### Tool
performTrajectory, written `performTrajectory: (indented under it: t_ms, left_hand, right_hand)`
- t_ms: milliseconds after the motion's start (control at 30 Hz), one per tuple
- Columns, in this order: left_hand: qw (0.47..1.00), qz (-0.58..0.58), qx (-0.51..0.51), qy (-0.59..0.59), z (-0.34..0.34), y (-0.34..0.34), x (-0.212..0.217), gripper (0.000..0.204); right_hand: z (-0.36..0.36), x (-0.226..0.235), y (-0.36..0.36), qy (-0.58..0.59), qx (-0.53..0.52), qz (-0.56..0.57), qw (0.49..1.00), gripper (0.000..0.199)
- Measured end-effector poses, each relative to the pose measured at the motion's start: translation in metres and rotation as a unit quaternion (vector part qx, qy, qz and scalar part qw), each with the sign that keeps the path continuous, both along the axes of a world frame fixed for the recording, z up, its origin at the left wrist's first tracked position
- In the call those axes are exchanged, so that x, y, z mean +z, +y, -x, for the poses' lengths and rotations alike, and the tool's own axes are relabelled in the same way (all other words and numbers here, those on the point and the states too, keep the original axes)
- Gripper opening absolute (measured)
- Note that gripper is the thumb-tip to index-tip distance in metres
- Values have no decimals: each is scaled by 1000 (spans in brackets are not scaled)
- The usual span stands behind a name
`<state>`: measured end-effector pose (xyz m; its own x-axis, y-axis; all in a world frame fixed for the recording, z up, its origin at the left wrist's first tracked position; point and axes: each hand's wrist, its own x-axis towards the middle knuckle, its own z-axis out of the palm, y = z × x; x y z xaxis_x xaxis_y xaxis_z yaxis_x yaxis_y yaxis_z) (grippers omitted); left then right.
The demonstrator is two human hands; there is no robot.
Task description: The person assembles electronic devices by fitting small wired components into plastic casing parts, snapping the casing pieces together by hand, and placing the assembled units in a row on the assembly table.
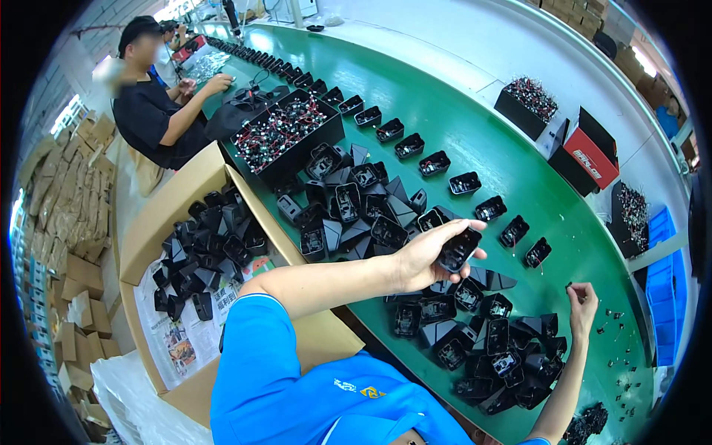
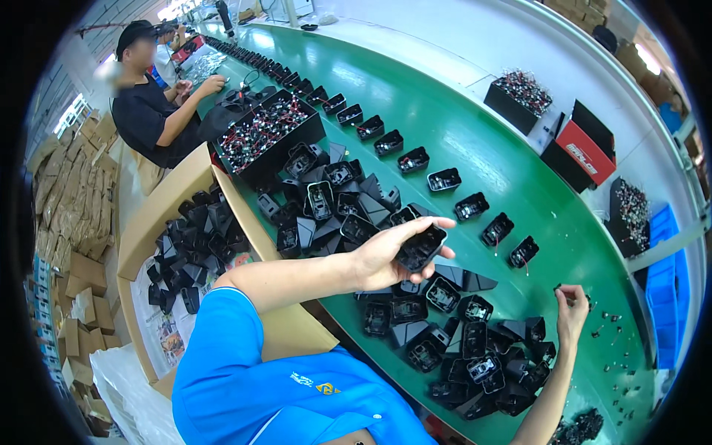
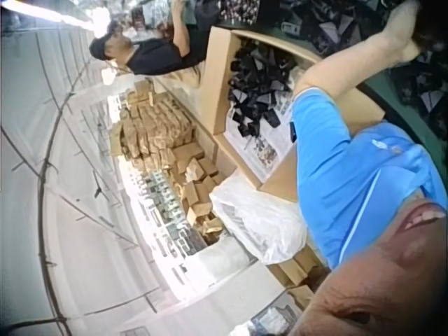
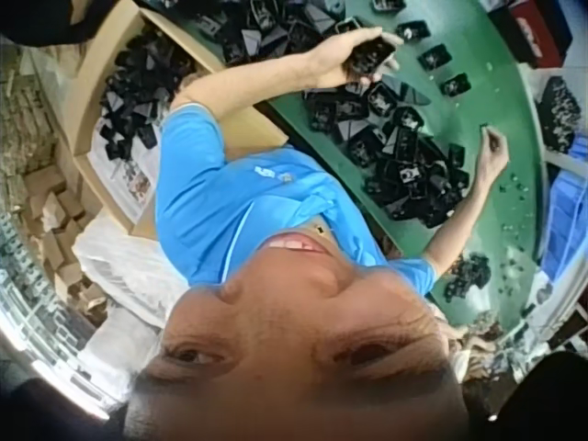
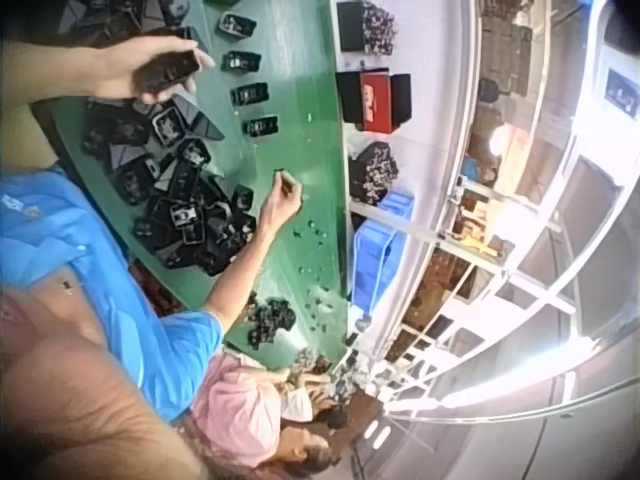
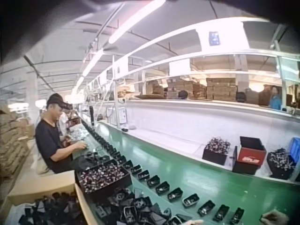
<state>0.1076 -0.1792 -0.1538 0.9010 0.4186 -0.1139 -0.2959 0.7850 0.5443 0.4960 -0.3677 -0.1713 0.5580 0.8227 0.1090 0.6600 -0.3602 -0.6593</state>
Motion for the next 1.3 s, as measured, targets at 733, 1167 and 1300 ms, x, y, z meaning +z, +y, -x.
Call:
performTrajectory:
  t_ms: [733, 1167, 1300]
  left_hand:
    - [979, -128, -160, -7, -10, -65, 11, 55]
    - [971, -187, -135, 60, -7, -63, 14, 54]
    - [941, -305, -125, 79, -6, -67, 9, 54]
  right_hand:
    - [280, 29, -24, -12, 42, -214, 976, 16]
    - [282, 29, -16, -32, 35, -188, 981, 15]
    - [285, 33, -13, -90, 24, -163, 982, 15]
